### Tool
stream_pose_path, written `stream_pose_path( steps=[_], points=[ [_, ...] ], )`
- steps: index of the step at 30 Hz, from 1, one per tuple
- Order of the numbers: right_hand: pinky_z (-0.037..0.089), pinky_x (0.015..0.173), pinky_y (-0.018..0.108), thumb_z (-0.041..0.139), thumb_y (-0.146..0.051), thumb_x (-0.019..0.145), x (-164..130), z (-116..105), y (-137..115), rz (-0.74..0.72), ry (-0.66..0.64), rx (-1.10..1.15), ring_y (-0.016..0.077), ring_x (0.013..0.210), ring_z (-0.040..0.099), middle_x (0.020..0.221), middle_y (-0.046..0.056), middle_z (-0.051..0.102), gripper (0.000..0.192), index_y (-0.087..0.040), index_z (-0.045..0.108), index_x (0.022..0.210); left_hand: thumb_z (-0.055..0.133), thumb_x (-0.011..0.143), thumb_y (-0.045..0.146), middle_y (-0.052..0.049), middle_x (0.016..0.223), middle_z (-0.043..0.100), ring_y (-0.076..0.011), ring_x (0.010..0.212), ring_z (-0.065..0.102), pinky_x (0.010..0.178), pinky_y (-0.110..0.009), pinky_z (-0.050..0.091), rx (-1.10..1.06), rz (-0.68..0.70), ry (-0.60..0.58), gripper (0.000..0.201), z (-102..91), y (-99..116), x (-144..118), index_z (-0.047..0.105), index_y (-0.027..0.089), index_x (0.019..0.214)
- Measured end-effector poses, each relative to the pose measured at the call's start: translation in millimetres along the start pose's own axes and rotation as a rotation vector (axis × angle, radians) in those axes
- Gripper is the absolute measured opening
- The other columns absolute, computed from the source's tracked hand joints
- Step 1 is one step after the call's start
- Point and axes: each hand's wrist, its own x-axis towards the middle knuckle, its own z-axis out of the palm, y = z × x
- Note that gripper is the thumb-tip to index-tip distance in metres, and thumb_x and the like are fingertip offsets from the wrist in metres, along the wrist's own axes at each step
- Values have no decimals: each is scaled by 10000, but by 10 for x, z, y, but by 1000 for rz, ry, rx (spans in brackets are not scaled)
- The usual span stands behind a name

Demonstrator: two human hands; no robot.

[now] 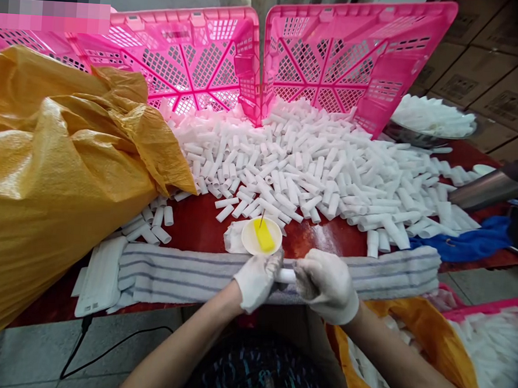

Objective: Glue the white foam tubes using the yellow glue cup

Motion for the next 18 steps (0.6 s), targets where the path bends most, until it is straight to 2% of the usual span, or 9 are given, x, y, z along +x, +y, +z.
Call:
stream_pose_path(
  steps=[2,4,6,7,10,12,14,16,18],
  points=[
    [284,514,251,407,-270,882,-48,31,-55,-50,115,-149,98,490,416,506,15,477,355,-174,507,555,228,932,444,-40,587,574,-144,540,512,593,-273,408,9,-1,127,494,159,43,6,518,182,629],
    [303,526,243,390,-217,893,-97,34,-78,48,230,-195,94,488,431,511,8,487,330,-181,485,579,254,923,449,-55,620,585,-159,583,527,636,-292,412,43,15,279,466,280,79,-4,514,192,634],
    [312,534,245,388,-200,896,-142,-28,-71,75,279,-230,98,489,435,514,7,488,316,-189,475,592,262,910,500,-53,603,568,-159,570,513,614,-293,406,24,13,286,482,338,104,-20,494,199,614],
    [308,535,253,387,-200,892,-160,-84,-62,27,270,-256,104,492,431,513,10,484,316,-192,476,589,261,900,535,-44,572,546,-154,538,496,574,-287,397,-15,-13,211,499,345,112,-27,479,200,601],
    [277,525,282,399,-210,858,-190,-263,-46,-209,125,-320,123,486,402,500,21,466,310,-201,488,561,217,866,630,-9,454,443,-136,401,419,434,-271,341,-191,-208,-222,577,334,123,-28,438,204,546],
    [277,523,283,417,-198,839,-196,-303,-56,-258,110,-324,124,482,405,498,21,472,295,-202,486,552,191,868,632,-8,433,426,-136,372,406,412,-275,329,-211,-260,-314,600,351,137,-22,433,203,525],
    [314,538,270,421,-175,845,-208,-252,-75,-155,195,-288,123,502,452,527,23,511,271,-196,500,586,187,897,576,-39,488,492,-150,433,460,467,-290,367,-106,-166,-100,592,412,166,-27,466,194,539],
    [345,531,256,404,-178,877,-238,-170,-82,58,282,-216,122,499,488,541,22,533,271,-189,510,627,196,927,500,-75,592,582,-175,540,534,562,-310,415,34,-35,152,569,496,198,-55,549,180,616],
    [360,491,244,391,-215,906,-293,-155,-48,259,278,-108,119,471,503,538,16,541,289,-185,520,649,237,943,448,-89,722,656,-195,657,598,657,-324,455,110,79,238,514,550,211,-96,633,180,755]
  ],
)
